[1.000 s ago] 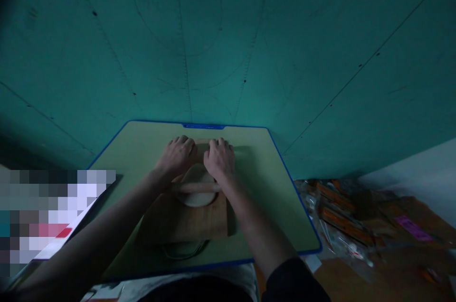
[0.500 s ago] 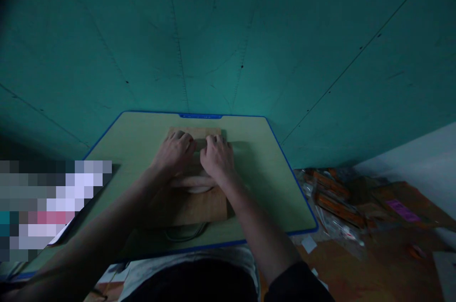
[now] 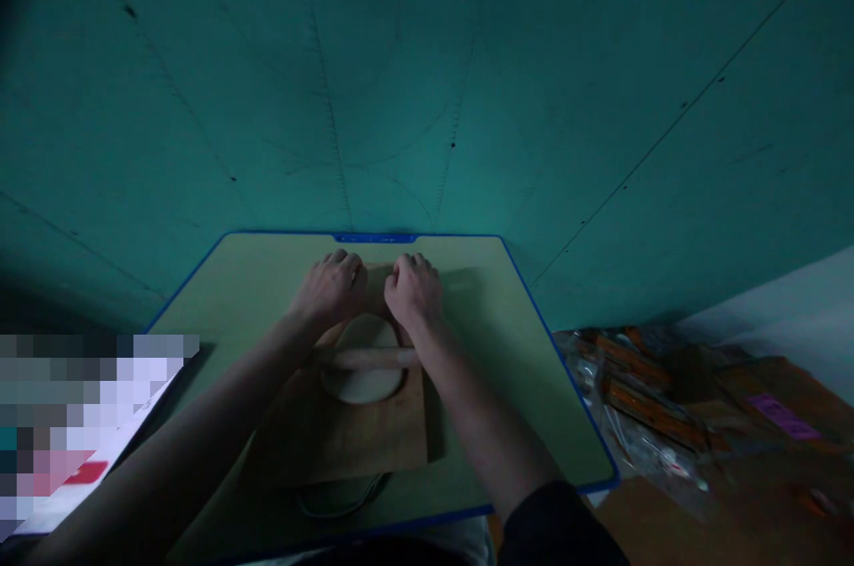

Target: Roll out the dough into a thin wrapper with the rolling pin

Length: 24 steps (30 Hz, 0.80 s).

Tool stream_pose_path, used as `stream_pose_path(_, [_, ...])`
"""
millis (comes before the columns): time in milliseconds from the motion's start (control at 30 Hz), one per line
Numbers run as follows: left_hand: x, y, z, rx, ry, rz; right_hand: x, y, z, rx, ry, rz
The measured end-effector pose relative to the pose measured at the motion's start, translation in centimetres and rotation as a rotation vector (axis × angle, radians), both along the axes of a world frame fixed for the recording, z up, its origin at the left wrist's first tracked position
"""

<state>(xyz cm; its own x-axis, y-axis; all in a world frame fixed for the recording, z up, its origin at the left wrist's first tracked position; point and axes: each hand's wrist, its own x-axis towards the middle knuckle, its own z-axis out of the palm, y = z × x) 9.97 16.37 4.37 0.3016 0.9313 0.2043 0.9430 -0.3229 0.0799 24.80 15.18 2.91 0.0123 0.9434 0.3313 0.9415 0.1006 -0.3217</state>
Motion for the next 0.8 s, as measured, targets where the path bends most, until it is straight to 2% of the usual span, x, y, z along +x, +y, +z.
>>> stream_pose_path(300, [-0.3, -3.0, 0.4, 0.022, -0.024, -0.021, -0.8, -3.2, 0.6, -0.017, 0.006, 0.013])
stream_pose_path(500, [-0.5, -4.6, 0.4, 0.056, -0.079, 0.039, -0.8, -4.9, 0.6, -0.022, 0.111, 0.034])
stream_pose_path(633, [-0.5, -3.9, 0.6, 0.038, -0.152, 0.088, -0.4, -4.2, 0.6, 0.008, 0.156, 0.067])
stream_pose_path(800, [-0.5, -1.2, 0.6, -0.035, -0.244, 0.116, 0.0, -1.5, 0.4, 0.007, 0.204, 0.114])
